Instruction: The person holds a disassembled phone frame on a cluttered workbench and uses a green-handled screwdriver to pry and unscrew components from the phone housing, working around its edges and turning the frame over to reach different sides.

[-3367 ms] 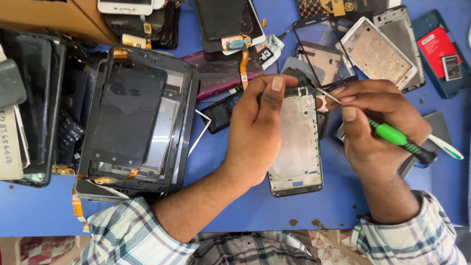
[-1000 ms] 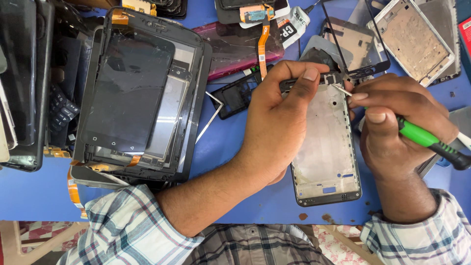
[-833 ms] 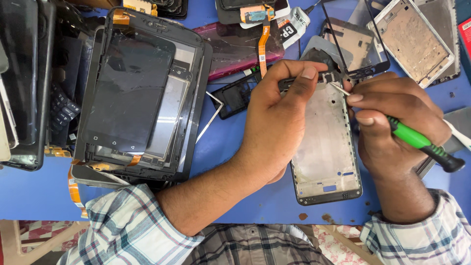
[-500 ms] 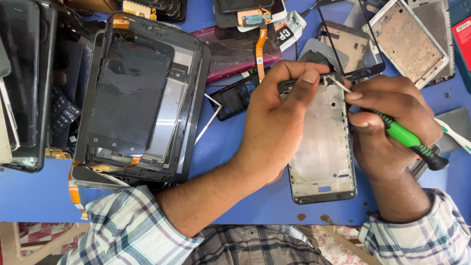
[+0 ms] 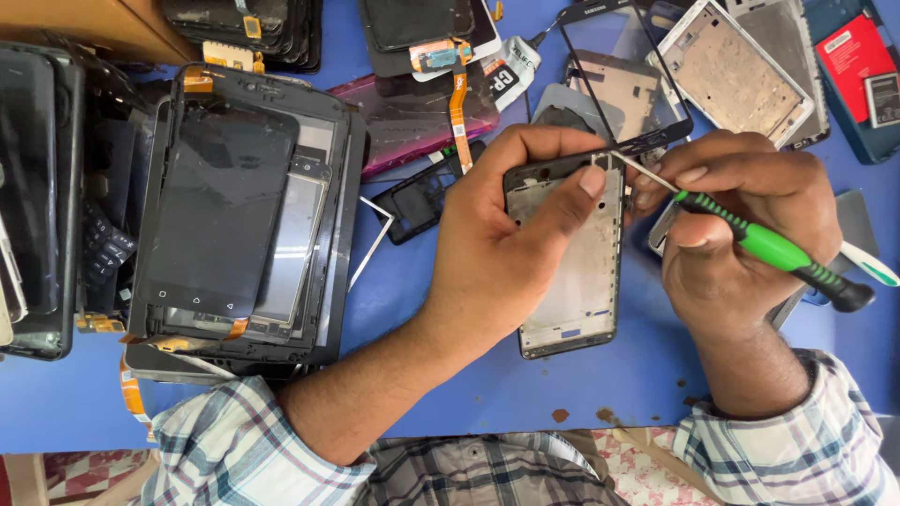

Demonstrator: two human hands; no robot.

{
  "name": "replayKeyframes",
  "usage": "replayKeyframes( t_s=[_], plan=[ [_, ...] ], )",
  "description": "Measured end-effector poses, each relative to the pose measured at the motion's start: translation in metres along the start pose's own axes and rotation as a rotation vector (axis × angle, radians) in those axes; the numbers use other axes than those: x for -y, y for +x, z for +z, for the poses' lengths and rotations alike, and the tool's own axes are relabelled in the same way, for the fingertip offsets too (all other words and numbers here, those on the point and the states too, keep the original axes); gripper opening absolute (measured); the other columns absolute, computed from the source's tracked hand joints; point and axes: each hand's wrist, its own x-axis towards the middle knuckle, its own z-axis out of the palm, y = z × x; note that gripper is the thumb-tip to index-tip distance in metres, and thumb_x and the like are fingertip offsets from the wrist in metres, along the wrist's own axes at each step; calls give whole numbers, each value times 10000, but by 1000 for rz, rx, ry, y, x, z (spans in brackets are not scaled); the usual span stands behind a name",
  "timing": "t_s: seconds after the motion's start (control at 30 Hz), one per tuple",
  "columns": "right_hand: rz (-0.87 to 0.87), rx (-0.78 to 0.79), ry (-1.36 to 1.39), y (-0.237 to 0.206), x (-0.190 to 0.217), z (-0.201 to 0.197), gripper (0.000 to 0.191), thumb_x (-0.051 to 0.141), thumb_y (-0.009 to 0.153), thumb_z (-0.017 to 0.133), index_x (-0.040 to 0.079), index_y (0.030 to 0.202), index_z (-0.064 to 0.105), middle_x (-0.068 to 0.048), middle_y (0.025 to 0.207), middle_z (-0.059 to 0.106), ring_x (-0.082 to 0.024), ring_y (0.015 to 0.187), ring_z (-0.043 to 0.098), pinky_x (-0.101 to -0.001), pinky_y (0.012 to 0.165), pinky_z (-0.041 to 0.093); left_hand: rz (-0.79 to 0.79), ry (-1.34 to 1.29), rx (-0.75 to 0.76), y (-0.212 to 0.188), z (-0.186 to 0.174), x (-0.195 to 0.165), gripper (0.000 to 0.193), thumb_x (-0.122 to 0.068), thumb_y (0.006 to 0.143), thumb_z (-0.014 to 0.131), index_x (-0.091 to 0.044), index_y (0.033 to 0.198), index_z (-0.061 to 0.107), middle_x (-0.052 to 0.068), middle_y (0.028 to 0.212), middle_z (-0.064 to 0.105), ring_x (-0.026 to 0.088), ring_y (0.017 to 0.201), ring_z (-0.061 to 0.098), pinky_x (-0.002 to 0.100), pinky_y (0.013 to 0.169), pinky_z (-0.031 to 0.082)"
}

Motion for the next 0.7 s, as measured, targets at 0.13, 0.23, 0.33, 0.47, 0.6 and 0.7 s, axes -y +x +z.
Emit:
replayKeyframes(
  t_s=[0.13, 0.23, 0.33, 0.47, 0.6, 0.7],
  plan=[
    [-13, -18, 29, 3, -2, -4, 502, 457, 1053, 697, 2, 1137, 501, -198, 960, 657, -204, 723, 681, -282, 650, 583, -22, 16, 46, -2, 2, -3, 205, -142, 1079, 675, 0, 1225, 650, 10, 1021, 701, 22, 930, 615, 193, 829, 532],
    [-41, 1, 22, 4, -3, -6, 502, 483, 1066, 657, 5, 1099, 507, -202, 945, 649, -233, 748, 691, -291, 635, 589, -4, 57, 76, -3, 2, -4, 196, -148, 1086, 679, -7, 1220, 657, 10, 1027, 711, 17, 914, 625, 194, 827, 537],
    [-64, 17, 13, 7, -4, -8, 514, 505, 1074, 613, 5, 1089, 496, -203, 928, 642, -243, 750, 698, -300, 615, 594, 47, 115, 100, -4, 1, -4, 186, -154, 1101, 681, -10, 1218, 660, 13, 1059, 716, 11, 922, 634, 176, 824, 539],
    [-48, -3, 71, 7, -6, -9, 510, 507, 1078, 578, 12, 1105, 461, -202, 900, 628, -229, 708, 686, -321, 609, 575, 54, 133, 120, -4, 1, -4, 194, -149, 1097, 678, -7, 1226, 656, 20, 1091, 709, 14, 927, 642, 190, 843, 546],
    [-34, -24, 128, 4, -7, -10, 494, 499, 1071, 570, 22, 1103, 446, -217, 888, 640, -214, 662, 673, -317, 584, 590, 60, 155, 123, -4, 3, -6, 190, -134, 1095, 683, -3, 1229, 648, 22, 1106, 713, 19, 966, 665, 202, 886, 568],
    [-22, -14, 124, 3, -8, -10, 483, 495, 1078, 571, 27, 1111, 455, -220, 894, 641, -220, 666, 670, -315, 597, 593, 29, 158, 110, -4, 5, -7, 196, -112, 1077, 689, -5, 1235, 643, 28, 1116, 714, 34, 988, 672, 211, 891, 576]
  ],
)
